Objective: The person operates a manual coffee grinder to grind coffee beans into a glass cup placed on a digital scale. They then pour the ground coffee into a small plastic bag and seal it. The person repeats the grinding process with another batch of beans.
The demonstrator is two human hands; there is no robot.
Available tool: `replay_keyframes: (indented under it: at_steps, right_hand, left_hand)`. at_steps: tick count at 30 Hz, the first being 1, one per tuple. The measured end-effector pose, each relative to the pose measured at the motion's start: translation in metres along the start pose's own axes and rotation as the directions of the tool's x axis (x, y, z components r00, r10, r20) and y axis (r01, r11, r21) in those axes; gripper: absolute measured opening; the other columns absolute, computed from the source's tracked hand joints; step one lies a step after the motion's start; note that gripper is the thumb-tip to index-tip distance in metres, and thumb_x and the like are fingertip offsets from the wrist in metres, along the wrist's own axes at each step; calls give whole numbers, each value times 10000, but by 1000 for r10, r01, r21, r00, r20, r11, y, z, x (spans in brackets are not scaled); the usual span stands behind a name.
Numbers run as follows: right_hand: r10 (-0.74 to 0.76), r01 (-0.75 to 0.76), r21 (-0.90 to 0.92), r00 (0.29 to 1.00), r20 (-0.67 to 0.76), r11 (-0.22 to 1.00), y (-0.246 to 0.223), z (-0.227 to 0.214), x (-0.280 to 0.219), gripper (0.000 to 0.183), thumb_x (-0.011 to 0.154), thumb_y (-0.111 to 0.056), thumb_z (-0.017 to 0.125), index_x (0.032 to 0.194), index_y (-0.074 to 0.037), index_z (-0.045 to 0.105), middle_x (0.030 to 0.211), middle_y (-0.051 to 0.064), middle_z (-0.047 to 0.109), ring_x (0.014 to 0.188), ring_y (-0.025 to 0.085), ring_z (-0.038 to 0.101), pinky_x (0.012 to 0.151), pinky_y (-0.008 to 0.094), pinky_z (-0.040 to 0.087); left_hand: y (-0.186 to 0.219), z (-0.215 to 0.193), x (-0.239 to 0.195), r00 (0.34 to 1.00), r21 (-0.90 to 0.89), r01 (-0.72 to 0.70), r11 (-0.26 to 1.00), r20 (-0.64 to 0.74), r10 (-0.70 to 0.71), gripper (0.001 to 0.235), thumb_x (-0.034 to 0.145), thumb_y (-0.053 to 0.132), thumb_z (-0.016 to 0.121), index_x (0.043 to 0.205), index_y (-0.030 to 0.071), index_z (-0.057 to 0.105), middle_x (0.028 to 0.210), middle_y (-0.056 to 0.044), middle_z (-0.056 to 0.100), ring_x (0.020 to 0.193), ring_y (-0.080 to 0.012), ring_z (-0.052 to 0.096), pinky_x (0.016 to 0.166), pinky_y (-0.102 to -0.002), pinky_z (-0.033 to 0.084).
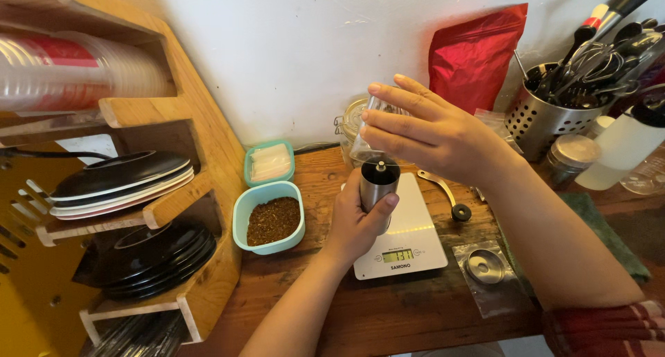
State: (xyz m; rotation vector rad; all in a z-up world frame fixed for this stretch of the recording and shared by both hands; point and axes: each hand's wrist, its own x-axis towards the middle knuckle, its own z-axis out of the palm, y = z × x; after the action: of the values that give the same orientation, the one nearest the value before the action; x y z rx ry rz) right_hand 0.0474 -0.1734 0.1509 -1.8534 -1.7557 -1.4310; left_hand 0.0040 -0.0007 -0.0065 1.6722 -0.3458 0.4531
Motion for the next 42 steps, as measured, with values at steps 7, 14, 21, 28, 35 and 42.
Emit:
replay_keyframes:
  at_steps: [7,14,21,28,35,42]
  right_hand:
    - [-87,88,-7,995,38,996,3,-3,0,198,1027,-39,622,1215,-44,683,1276,117,656,1259,411,595,1111,580,456]
    - [-181,178,37,978,106,983,3,-6,3,282,1021,0,697,1281,-25,592,1322,154,582,1293,441,562,1130,675,421]
    - [-213,214,2,972,96,977,0,-8,9,224,1013,18,705,1218,-41,640,1278,130,599,1286,405,565,1120,645,421]
    - [-286,293,-111,955,77,950,-3,-8,13,174,1010,7,714,1153,-81,668,1257,85,611,1247,345,606,1097,615,446]
    - [-200,199,24,973,115,980,3,-2,1,300,1022,9,696,1304,-43,609,1347,154,582,1320,428,524,1142,660,395]
    - [242,-249,122,968,63,961,13,9,-16,581,776,-194,945,1212,-8,607,1177,146,669,1114,334,600,1022,489,439]
  left_hand:
    - [30,-3,1,999,67,22,998,32,-24,465,846,555,664,1013,129,579,796,-62,593,767,-221,588,685,-374,457]
    - [35,-3,1,999,137,30,990,39,-36,431,864,557,601,925,136,532,707,26,513,644,-145,485,603,-329,382]
    - [32,-4,1,999,153,40,987,27,-45,421,865,544,614,916,135,526,691,31,506,636,-139,488,595,-333,378]
    - [29,-3,0,998,124,58,991,20,-61,419,866,535,620,940,127,552,708,38,495,648,-133,469,607,-323,381]
    - [35,-5,1,998,115,54,992,30,-58,442,859,568,611,915,136,532,717,23,513,661,-143,487,612,-321,380]
    - [27,-13,1,997,103,59,993,43,-64,631,824,671,568,1124,116,590,922,-53,628,779,-185,592,661,-323,468]
